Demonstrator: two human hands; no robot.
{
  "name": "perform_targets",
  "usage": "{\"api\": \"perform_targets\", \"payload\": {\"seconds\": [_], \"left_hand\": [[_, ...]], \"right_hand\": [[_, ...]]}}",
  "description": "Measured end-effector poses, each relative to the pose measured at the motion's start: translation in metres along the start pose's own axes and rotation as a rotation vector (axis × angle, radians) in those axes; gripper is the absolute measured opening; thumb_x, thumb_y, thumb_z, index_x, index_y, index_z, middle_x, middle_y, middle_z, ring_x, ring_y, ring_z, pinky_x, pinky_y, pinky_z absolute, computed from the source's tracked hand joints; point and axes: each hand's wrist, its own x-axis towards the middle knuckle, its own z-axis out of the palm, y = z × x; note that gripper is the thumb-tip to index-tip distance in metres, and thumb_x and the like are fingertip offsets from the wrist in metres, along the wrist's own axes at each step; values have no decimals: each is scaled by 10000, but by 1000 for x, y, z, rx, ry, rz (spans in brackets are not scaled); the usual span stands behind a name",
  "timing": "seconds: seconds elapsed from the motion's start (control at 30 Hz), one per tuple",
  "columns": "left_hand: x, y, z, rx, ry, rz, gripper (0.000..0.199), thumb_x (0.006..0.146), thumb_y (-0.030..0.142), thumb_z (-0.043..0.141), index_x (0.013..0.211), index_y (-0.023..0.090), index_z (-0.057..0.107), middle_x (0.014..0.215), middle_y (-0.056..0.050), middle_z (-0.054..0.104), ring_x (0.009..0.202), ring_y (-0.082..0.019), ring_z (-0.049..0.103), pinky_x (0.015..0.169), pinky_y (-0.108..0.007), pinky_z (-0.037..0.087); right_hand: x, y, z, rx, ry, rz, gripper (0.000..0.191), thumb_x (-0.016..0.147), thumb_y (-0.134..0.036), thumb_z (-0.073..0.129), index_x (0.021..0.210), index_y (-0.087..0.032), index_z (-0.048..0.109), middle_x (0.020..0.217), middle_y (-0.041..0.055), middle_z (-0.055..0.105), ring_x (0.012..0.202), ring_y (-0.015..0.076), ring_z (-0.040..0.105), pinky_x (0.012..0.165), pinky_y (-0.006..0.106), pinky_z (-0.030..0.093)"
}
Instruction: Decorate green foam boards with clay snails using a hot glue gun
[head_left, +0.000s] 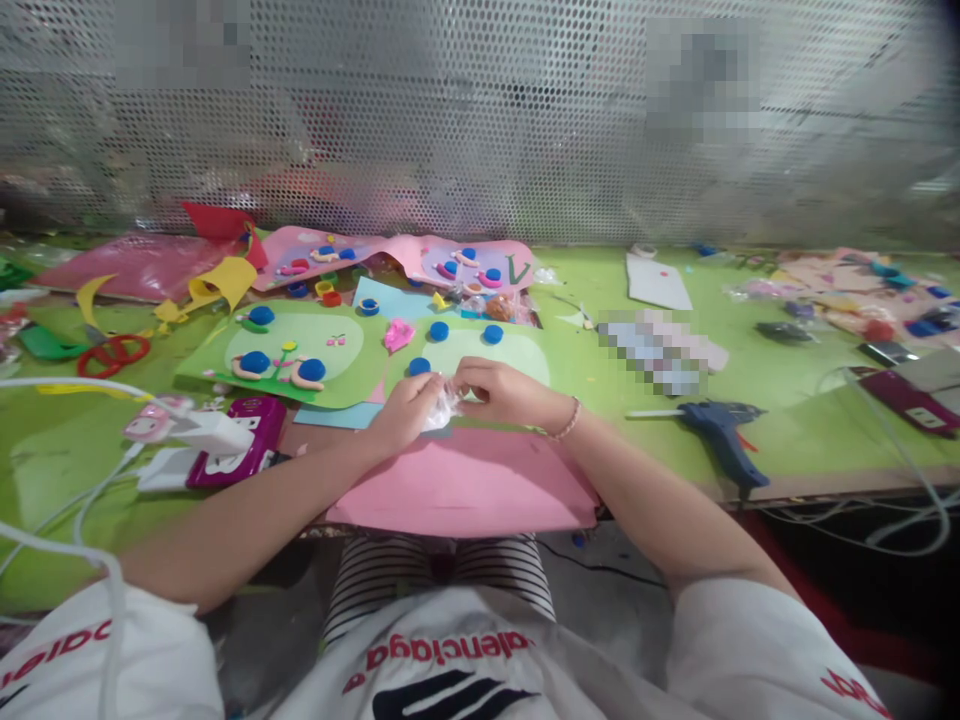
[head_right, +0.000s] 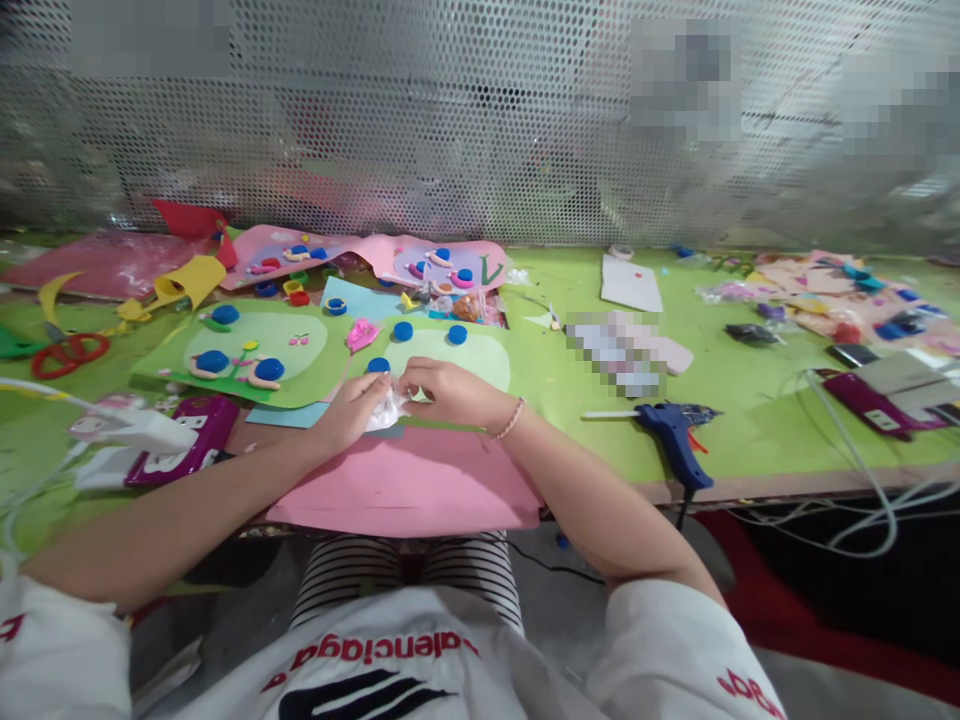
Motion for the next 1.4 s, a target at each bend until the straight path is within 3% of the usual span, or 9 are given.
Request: {"api": "perform_targets", "payload": {"seconds": [0.17, 0.33, 0.43, 0.57, 0.73, 0.93, 1.13, 1.4], "left_hand": [[1, 3, -1, -47, 17, -7, 412, 812, 567, 494, 747, 168, 573, 607, 7, 462, 557, -129, 414, 547, -263, 337], [5, -4, -2, -261, -60, -9, 257, 779, 441, 527, 771, 184, 540, 685, 2, 506, 622, -131, 468, 595, -249, 375], [5, -5, -2, -210, -32, -21, 188, 781, 370, 513, 787, 185, 544, 697, 7, 518, 640, -129, 478, 598, -238, 375], [3, 0, -1, -151, 19, 4, 263, 790, 377, 539, 929, 161, 595, 762, -11, 574, 701, -146, 530, 648, -250, 411], [-1, 1, 0, -137, 4, 27, 349, 816, 366, 537, 1084, 147, 585, 908, -48, 627, 803, -165, 577, 705, -254, 434], [-4, 1, 1, -1, 28, 100, 314, 873, 414, 452, 959, 155, 608, 813, -36, 607, 746, -165, 552, 663, -260, 408], [-3, -2, 2, 22, 28, 84, 255, 885, 385, 417, 858, 173, 556, 704, -5, 525, 653, -146, 475, 597, -262, 341], [-2, 4, 0, -1, 6, 74, 247, 889, 380, 420, 798, 174, 520, 658, 17, 445, 603, -124, 418, 559, -242, 321]], "right_hand": [[-1, 1, 1, -97, 85, -44, 107, 775, -82, 525, 848, -152, 556, 793, 22, 506, 635, 99, 436, 580, 241, 397], [-1, 6, -6, -42, 241, 52, 92, 873, -175, 536, 924, -159, 611, 827, 33, 555, 588, 80, 445, 553, 231, 423], [-1, 12, -9, 71, 205, 67, 119, 881, -207, 565, 960, -165, 643, 846, 38, 585, 589, 75, 474, 541, 219, 437], [-1, 19, -7, 162, 141, 46, 149, 880, -267, 591, 973, -170, 656, 880, 43, 587, 605, 76, 481, 551, 220, 449], [-2, 19, -4, 124, 102, -7, 117, 865, -178, 580, 966, -166, 639, 829, 18, 528, 642, 83, 478, 585, 228, 442], [-2, 12, 0, 153, 93, -12, 136, 842, -199, 619, 967, -146, 625, 816, 9, 498, 603, 68, 434, 552, 217, 398], [0, -4, 5, -63, 103, -40, 113, 826, -159, 531, 919, -139, 593, 744, 0, 481, 579, 81, 371, 548, 227, 351], [0, 1, 6, -76, 150, -55, 97, 756, -92, 519, 828, -147, 556, 748, 15, 502, 625, 98, 425, 567, 222, 373]]}}
